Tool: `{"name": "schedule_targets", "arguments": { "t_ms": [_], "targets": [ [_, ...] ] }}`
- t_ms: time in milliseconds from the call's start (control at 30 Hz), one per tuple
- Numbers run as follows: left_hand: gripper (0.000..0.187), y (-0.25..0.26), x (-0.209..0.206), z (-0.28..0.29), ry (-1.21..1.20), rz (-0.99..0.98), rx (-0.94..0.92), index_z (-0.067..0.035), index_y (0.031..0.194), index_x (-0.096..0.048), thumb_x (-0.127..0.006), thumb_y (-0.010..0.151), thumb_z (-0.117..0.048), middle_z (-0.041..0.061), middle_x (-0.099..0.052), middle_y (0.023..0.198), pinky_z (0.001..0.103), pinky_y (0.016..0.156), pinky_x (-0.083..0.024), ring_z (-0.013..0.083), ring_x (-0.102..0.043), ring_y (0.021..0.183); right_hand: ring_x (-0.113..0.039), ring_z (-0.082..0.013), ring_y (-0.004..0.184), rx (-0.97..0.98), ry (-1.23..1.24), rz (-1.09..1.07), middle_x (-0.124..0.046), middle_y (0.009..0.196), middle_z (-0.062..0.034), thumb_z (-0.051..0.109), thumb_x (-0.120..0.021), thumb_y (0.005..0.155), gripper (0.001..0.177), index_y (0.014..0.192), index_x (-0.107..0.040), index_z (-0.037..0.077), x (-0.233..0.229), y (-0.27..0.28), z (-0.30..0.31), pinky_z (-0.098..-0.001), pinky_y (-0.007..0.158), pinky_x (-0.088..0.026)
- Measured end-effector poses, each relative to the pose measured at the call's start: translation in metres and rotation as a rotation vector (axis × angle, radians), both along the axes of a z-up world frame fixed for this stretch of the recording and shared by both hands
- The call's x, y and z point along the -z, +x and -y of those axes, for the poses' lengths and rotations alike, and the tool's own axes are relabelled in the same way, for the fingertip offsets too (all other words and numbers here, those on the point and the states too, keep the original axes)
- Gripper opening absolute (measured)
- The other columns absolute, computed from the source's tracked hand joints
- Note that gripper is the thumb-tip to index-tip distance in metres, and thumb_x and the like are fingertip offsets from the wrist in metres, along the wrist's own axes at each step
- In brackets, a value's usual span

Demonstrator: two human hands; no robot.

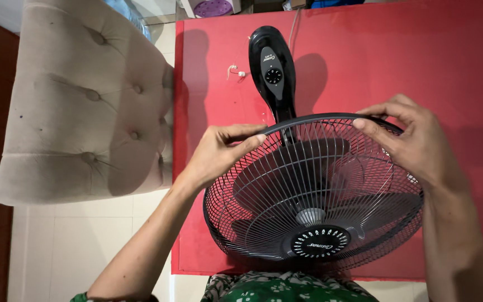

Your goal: The person assembles a black electric fan on a red table. They place the front grille over the blades, align it, and then use a screwdriver to tighten a screw on the grille to secure it.

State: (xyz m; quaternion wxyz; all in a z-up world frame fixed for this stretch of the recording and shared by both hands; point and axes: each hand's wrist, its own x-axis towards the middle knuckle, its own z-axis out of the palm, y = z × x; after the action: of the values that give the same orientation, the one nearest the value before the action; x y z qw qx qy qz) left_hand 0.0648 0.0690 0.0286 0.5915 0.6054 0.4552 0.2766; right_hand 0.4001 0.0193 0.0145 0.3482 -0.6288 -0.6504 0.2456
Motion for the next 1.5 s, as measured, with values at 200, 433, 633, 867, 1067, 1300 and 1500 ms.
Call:
{"name": "schedule_targets", "arguments": {
  "t_ms": [200, 433, 633, 867, 1067, 1300, 1500],
  "targets": [
    [0.023, 0.006, 0.004, 0.0, 0.1, -0.035, -0.082, 0.001, 0.103, -0.08, -0.078, 0.089, -0.016, 0.009, -0.081, 0.098, 0.028, 0.092, -0.058, 0.0118, -0.074, 0.093, -0.053, -0.0129, 0.078, -0.099, -0.17, -0.178, -0.062, 0.092, -0.0036, 0.023, -0.075, 0.093, 0.024, 0.113, -0.08, 0.01, -0.009, -0.009, -0.017, -0.0303, 0.066, -0.044],
    [0.017, -0.011, -0.005, -0.017, -0.148, 0.066, 0.035, 0.001, 0.096, -0.078, -0.081, 0.085, -0.012, 0.003, -0.077, 0.086, 0.026, 0.078, -0.059, 0.0084, -0.07, 0.079, -0.065, -0.011, 0.082, -0.3, -0.222, -0.163, -0.07, 0.092, -0.0024, 0.014, -0.073, 0.089, 0.024, 0.112, -0.079, 0.01, -0.024, -0.019, -0.035, -0.0259, 0.07, -0.053],
    [0.023, -0.012, 0.017, -0.015, -0.299, 0.181, 0.026, -0.002, 0.101, -0.075, -0.083, 0.086, -0.017, 0.002, -0.073, 0.095, 0.029, 0.082, -0.052, 0.0088, -0.064, 0.086, -0.066, -0.0124, 0.086, -0.355, -0.063, -0.203, -0.07, 0.099, -0.0035, 0.012, -0.069, 0.094, 0.026, 0.119, -0.076, 0.011, -0.024, -0.018, -0.026, -0.0269, 0.073, -0.055],
    [0.026, -0.022, 0.028, -0.018, -0.273, 0.071, 0.047, -0.005, 0.105, -0.074, -0.075, 0.092, -0.028, -0.001, -0.072, 0.099, 0.027, 0.083, -0.047, 0.0059, -0.062, 0.092, -0.061, -0.0315, 0.122, -0.393, 0.109, 0.22, -0.064, 0.135, -0.0133, 0.039, -0.075, 0.081, 0.064, 0.139, -0.066, 0.012, -0.032, -0.015, 0.005, -0.0457, 0.097, -0.05],
    [0.024, -0.024, 0.026, -0.025, -0.53, 0.258, 0.101, 0.0, 0.104, -0.072, -0.072, 0.098, -0.023, 0.004, -0.073, 0.093, 0.029, 0.077, -0.057, 0.012, -0.067, 0.084, -0.05, -0.0369, 0.139, -0.261, 0.115, 0.289, -0.052, 0.155, -0.0141, 0.049, -0.083, 0.071, 0.082, 0.145, -0.062, 0.019, -0.022, -0.026, 0.031, -0.0541, 0.109, -0.042],
    [0.026, -0.016, 0.028, -0.03, -0.509, 0.248, 0.126, 0.0, 0.109, -0.073, -0.071, 0.095, -0.021, 0.005, -0.075, 0.098, 0.029, 0.079, -0.06, 0.0118, -0.07, 0.088, -0.052, -0.0343, 0.139, -0.241, 0.099, 0.165, -0.056, 0.149, -0.0134, 0.043, -0.083, 0.074, 0.071, 0.138, -0.066, 0.019, -0.015, -0.02, 0.036, -0.0507, 0.109, -0.045],
    [0.038, -0.018, 0.011, -0.036, -0.293, -0.077, 0.229, -0.003, 0.108, -0.076, -0.074, 0.089, -0.036, 0.003, -0.075, 0.103, 0.038, 0.086, -0.056, 0.0132, -0.066, 0.103, -0.062, -0.0272, 0.127, -0.319, 0.095, 0.048, -0.068, 0.128, -0.0109, 0.045, -0.08, 0.081, 0.06, 0.131, -0.064, 0.014, -0.018, -0.018, 0.022, -0.0443, 0.11, -0.048]
  ]
}}
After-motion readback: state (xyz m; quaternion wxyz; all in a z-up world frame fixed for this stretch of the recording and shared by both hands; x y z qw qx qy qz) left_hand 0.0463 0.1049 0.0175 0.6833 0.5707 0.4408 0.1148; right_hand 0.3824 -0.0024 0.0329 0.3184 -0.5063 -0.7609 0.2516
